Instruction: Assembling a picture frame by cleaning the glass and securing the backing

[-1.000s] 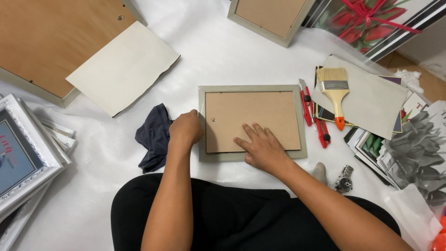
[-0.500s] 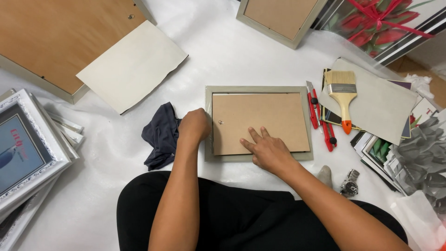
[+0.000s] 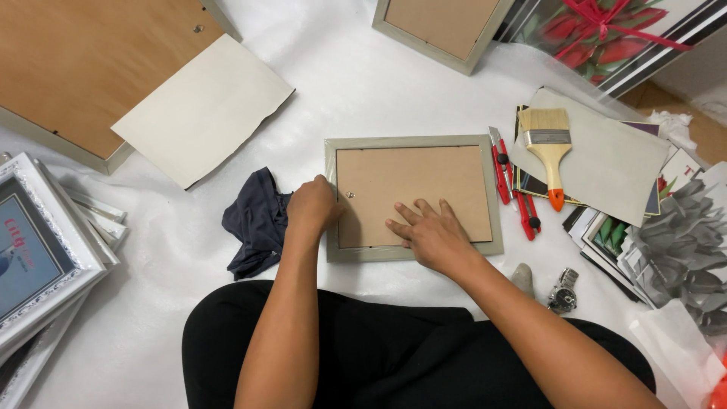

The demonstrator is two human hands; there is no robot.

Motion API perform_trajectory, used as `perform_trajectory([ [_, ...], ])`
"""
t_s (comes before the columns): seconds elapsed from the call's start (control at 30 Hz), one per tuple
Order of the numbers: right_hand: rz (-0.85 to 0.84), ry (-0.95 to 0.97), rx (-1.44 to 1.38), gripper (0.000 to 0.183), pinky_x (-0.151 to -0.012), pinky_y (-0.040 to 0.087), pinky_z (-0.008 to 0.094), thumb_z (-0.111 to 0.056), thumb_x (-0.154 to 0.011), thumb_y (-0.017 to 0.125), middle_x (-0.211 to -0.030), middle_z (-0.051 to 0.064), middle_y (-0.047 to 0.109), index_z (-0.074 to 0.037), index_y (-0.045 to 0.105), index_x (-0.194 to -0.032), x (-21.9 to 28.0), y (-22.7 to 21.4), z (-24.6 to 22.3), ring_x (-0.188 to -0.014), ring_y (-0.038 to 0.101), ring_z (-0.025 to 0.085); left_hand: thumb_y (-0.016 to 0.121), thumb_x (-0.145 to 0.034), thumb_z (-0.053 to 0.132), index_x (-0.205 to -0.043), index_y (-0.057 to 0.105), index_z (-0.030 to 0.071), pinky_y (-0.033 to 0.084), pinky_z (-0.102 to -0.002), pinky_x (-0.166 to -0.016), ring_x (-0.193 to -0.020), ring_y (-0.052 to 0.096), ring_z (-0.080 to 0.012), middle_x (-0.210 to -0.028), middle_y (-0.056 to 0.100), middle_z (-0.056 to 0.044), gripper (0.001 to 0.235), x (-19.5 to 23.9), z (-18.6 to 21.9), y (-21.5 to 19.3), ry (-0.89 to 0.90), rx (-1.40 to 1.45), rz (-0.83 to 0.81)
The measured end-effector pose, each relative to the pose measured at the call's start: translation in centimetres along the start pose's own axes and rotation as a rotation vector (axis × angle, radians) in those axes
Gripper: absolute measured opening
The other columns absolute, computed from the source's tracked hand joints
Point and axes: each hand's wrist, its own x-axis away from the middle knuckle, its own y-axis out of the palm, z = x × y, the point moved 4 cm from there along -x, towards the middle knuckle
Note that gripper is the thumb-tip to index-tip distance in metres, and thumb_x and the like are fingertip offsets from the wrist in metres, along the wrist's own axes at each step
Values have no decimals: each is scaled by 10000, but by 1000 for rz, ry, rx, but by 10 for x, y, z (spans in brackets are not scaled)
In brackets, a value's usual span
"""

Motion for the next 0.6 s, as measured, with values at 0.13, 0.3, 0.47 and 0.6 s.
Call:
perform_trajectory([
  [0.13,-37,17,-173,426,-1130,363,577,-289,-991,576,-1580,-39,475,-345,608,-1413,9,-21,5,-1490,353,331,610,-821,-19,-1211,590,-173,575,-589,-861,-1003,702,-486,-1041,697,-353,420,2,4,11,1,-128,4],
  [0.3,94,452,-451,291,-911,560,519,-182,-861,644,-1107,115,784,-202,818,-1093,10,-9,113,-1149,691,377,639,-796,84,-1109,612,-104,580,-585,-802,-921,709,-466,-955,678,-281,366,-15,-6,30,7,-182,120],
  [0.47,-54,680,-414,365,-899,572,519,-275,-705,744,-1073,216,769,-78,826,-1000,33,2,140,-1115,706,412,596,-846,76,-1128,588,-118,595,-552,-787,-921,708,-462,-966,658,-277,343,-14,-5,35,24,-155,122],
  [0.6,-104,702,-453,665,-984,538,530,-386,-624,843,-1176,268,725,34,770,-1134,34,-3,124,-1198,658,434,614,-831,101,-1106,579,-123,591,-566,-775,-904,702,-482,-947,639,-280,357,-19,-11,41,22,-144,121],
])
